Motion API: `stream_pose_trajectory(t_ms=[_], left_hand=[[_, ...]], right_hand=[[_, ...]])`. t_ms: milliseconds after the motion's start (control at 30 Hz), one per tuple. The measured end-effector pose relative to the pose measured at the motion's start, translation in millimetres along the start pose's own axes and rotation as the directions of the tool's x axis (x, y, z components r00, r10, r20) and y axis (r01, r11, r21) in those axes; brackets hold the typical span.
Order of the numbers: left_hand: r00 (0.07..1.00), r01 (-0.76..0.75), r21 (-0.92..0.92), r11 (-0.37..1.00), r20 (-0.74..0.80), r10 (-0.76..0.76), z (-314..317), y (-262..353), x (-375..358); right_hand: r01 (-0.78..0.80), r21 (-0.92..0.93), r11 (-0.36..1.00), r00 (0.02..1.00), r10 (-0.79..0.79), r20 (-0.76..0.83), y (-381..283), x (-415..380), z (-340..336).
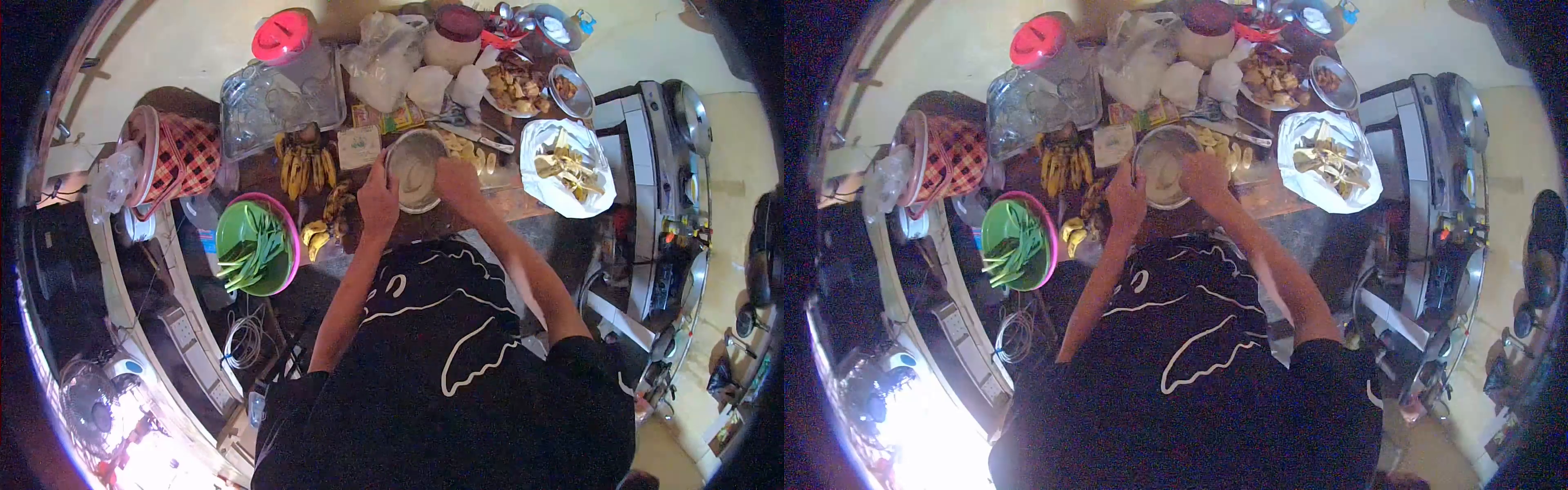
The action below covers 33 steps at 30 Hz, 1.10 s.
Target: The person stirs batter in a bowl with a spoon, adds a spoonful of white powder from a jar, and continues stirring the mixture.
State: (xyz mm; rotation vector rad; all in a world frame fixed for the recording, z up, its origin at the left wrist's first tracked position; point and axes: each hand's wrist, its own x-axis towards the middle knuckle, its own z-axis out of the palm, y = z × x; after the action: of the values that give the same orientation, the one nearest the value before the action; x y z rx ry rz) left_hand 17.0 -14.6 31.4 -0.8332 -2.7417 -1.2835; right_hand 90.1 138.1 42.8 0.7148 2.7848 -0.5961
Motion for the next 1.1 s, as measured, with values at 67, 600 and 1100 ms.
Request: stream_pose_trajectory(t_ms=[67, 600, 1100], left_hand=[[1.0, -0.017, -0.003, 1.0, -0.011, 0.017, 1.3, -0.5, -0.1], [0.999, 0.035, -0.064, 0.997, 0.007, -0.034, -0.7, -1.8, -2.8], [0.999, 0.033, -0.034, 0.999, -0.012, -0.033, -1.1, 1.1, -5.0]], right_hand=[[0.072, -0.004, 0.997, 0.994, -0.072, 0.088, -8.8, -9.7, -10.7], [0.161, -0.202, 0.966, 0.986, -0.164, -0.002, 4.5, -2.8, -24.0], [0.302, -0.213, 0.929, 0.951, -0.31, -0.007, 18.2, 13.5, -4.2]])
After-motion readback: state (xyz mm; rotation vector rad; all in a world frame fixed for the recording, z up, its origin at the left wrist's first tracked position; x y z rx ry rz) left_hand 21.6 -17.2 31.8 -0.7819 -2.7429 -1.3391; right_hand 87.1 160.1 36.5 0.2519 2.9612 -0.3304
